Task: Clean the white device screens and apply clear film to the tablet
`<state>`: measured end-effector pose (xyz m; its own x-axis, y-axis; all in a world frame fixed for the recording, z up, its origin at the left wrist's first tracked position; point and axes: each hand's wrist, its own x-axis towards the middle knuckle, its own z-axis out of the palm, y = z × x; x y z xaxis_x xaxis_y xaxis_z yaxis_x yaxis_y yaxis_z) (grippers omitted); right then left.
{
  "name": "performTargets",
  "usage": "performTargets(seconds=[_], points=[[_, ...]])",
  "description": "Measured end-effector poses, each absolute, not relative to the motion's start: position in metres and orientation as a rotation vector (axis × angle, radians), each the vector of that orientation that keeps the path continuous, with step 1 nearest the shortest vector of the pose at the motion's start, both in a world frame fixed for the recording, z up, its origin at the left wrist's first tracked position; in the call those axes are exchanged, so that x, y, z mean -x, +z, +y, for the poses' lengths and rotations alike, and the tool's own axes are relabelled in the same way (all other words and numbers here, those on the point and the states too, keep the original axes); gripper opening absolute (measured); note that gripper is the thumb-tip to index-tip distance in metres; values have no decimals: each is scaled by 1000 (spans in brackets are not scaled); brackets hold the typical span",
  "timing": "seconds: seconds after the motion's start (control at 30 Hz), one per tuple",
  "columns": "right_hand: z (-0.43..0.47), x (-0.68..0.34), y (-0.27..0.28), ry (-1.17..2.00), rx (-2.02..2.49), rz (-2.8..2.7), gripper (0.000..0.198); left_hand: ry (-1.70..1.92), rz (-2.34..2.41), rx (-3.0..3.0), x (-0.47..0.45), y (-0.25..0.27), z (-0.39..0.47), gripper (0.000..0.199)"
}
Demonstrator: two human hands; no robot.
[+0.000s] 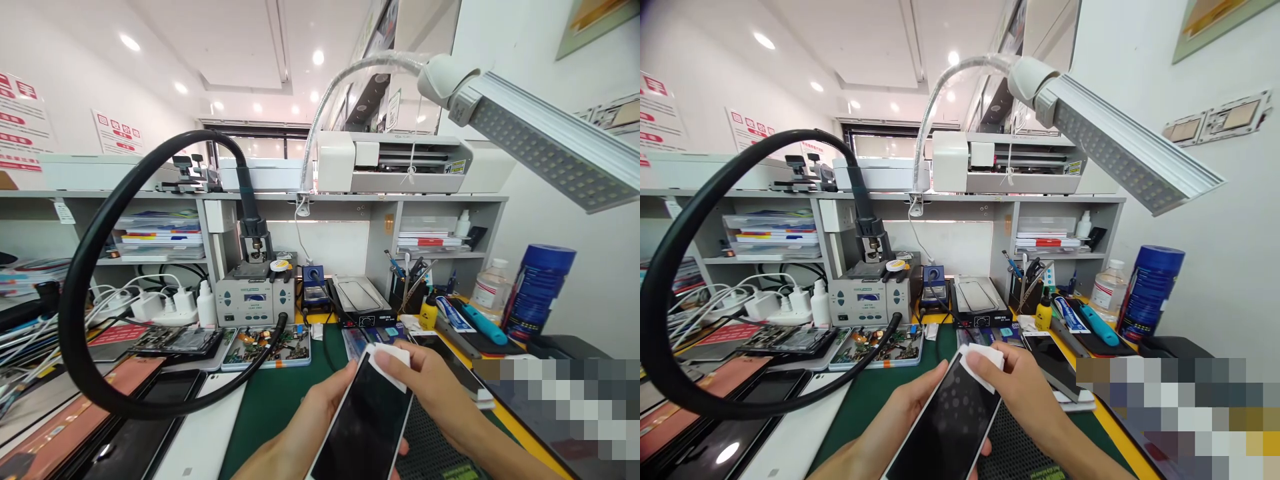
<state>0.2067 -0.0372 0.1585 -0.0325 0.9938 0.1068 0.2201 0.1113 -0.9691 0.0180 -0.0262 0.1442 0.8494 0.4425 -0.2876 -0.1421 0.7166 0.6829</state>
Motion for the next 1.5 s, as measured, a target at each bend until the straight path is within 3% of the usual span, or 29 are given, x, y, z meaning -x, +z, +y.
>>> performTargets(seconds=[0.27,0.5,0.7,0.9,1.13,1.3,1.5], points=[[-41,-198,162,1088,1268,-1421,47,378,495,-758,-25,133,-29,81],[-39,-197,159,972,1334,-1470,43,405,508,-775,-31,128,-29,86],[-32,-198,140,707,1445,-1500,83,477,457,-747,-27,139,-34,87],[-49,-181,140,662,1529,-1513,112,468,599,-670,-31,144,-37,103],[-59,-174,124,559,1527,-1729,119,797,539,-512,-30,162,-49,63],[-61,-172,113,774,1379,-1765,122,853,465,-440,-27,158,-48,60],[-65,-166,113,785,1432,-1817,132,897,439,-397,-26,154,-42,62]])
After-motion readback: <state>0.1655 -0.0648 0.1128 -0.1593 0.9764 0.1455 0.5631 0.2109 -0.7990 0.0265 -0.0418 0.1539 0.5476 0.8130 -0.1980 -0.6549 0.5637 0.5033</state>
